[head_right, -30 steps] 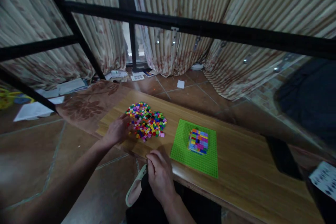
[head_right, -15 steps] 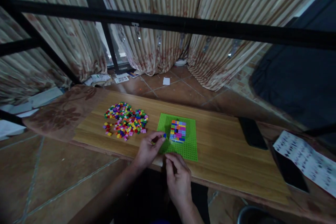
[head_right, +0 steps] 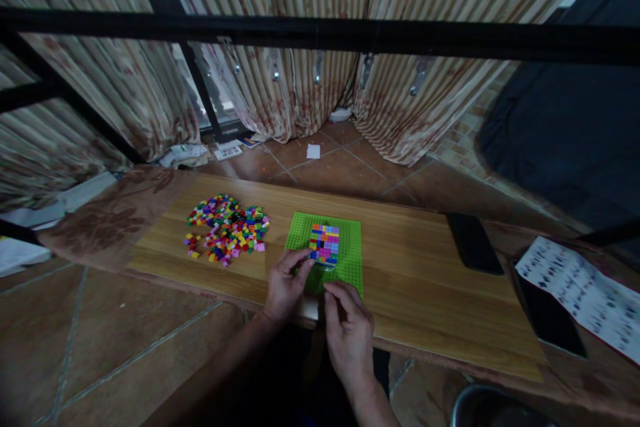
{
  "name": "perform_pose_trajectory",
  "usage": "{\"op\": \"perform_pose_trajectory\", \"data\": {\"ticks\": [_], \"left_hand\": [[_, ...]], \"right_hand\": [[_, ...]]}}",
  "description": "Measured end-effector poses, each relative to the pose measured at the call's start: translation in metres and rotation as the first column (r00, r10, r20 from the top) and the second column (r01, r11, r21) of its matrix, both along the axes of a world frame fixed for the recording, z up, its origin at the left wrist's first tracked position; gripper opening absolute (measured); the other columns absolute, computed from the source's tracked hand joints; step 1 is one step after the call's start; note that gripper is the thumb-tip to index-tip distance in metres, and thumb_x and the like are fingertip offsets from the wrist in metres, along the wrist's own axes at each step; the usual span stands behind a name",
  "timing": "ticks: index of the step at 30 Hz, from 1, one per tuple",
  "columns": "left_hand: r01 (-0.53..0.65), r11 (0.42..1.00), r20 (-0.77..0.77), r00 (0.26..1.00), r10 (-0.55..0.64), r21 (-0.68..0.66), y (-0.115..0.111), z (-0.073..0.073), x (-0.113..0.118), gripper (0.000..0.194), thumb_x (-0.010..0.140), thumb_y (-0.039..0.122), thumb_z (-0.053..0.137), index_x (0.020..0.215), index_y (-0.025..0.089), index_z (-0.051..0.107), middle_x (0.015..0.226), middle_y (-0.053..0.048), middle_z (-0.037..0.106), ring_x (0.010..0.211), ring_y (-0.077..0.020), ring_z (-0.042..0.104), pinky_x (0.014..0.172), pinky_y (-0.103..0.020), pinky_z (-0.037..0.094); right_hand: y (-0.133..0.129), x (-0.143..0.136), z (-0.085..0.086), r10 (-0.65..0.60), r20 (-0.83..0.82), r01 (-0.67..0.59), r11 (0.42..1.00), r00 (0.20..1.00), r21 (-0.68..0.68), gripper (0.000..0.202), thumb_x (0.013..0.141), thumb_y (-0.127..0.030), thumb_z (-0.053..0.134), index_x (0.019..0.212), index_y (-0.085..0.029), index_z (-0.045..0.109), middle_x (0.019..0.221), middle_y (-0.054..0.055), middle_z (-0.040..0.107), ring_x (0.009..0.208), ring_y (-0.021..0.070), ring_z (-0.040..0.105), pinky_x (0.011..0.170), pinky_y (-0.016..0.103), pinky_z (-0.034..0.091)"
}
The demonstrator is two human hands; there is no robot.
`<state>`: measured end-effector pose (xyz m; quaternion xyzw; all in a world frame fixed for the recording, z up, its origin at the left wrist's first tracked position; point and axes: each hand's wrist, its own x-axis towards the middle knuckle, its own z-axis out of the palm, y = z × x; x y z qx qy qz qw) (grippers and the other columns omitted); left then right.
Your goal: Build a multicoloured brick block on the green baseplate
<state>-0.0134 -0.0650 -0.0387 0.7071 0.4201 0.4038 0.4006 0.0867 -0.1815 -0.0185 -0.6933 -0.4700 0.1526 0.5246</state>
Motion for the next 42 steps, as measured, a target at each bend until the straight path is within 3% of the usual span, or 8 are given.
{"op": "perform_pose_trajectory", "data": {"ticks": [6, 11, 18, 25, 34, 42], "left_hand": [[-0.046, 0.995, -0.054, 0.997, 0.051, 0.083, -0.002, -0.001, 0.002, 0.021, 0.089, 0.029, 0.057, 0.105, 0.024, 0.070, 0.094, -0.005, 0.070, 0.092, -0.0176, 0.063, 0.087, -0.033, 0.051], [-0.080, 0.993, -0.080, 0.993, 0.087, 0.092, -0.004, -0.002, 0.004, 0.019, 0.090, 0.029, 0.056, 0.098, 0.023, 0.071, 0.090, -0.004, 0.071, 0.088, -0.0169, 0.063, 0.085, -0.033, 0.051], [-0.092, 0.987, -0.084, 0.991, 0.103, 0.129, -0.006, -0.001, 0.005, 0.018, 0.090, 0.027, 0.056, 0.097, 0.024, 0.072, 0.090, -0.004, 0.070, 0.087, -0.0162, 0.062, 0.083, -0.031, 0.052], [-0.118, 0.964, -0.047, 0.990, 0.133, 0.238, -0.008, -0.010, 0.007, 0.017, 0.089, 0.021, 0.057, 0.099, 0.023, 0.071, 0.088, -0.004, 0.068, 0.082, -0.0144, 0.061, 0.076, -0.028, 0.053], [-0.035, 0.909, -0.190, 0.974, 0.124, 0.416, -0.009, -0.011, 0.001, 0.023, 0.092, 0.020, 0.049, 0.106, 0.020, 0.066, 0.094, -0.006, 0.067, 0.084, -0.0162, 0.060, 0.076, -0.030, 0.054], [0.028, 0.913, -0.277, 0.956, 0.094, 0.407, -0.011, -0.009, -0.003, 0.024, 0.095, 0.023, 0.044, 0.108, 0.019, 0.064, 0.095, -0.006, 0.067, 0.085, -0.0170, 0.060, 0.078, -0.031, 0.054]], "right_hand": [[0.018, 0.007, 0.009, 0.029, 0.058, -0.029, 1.000, 0.998, 0.004, 0.021, 0.091, -0.029, 0.050, 0.101, -0.023, 0.068, 0.104, 0.007, 0.067, 0.098, 0.0190, 0.063, 0.087, 0.035, 0.052], [0.040, 0.011, 0.010, 0.078, 0.254, -0.067, 0.996, 0.964, -0.052, 0.029, 0.093, -0.028, 0.045, 0.111, -0.024, 0.067, 0.107, 0.007, 0.065, 0.101, 0.0196, 0.060, 0.091, 0.038, 0.050], [0.050, 0.014, -0.001, 0.090, 0.523, -0.038, 0.993, 0.848, -0.109, 0.034, 0.094, -0.027, 0.042, 0.119, -0.024, 0.065, 0.110, 0.009, 0.061, 0.101, 0.0218, 0.056, 0.090, 0.038, 0.049], [0.051, 0.013, 0.004, 0.094, 0.714, 0.007, 0.990, 0.694, -0.137, 0.032, 0.092, -0.019, 0.046, 0.118, -0.022, 0.066, 0.108, 0.009, 0.062, 0.094, 0.0215, 0.053, 0.081, 0.035, 0.048], [0.051, 0.015, 0.015, 0.141, 0.827, 0.034, 0.981, 0.544, -0.190, 0.031, 0.088, -0.015, 0.052, 0.115, -0.023, 0.067, 0.104, 0.007, 0.063, 0.087, 0.0208, 0.050, 0.076, 0.032, 0.043], [0.052, 0.023, 0.014, 0.168, 0.875, -0.021, 0.984, 0.455, -0.178, 0.030, 0.089, -0.014, 0.052, 0.113, -0.021, 0.068, 0.102, 0.007, 0.065, 0.088, 0.0218, 0.050, 0.078, 0.033, 0.042]]}}
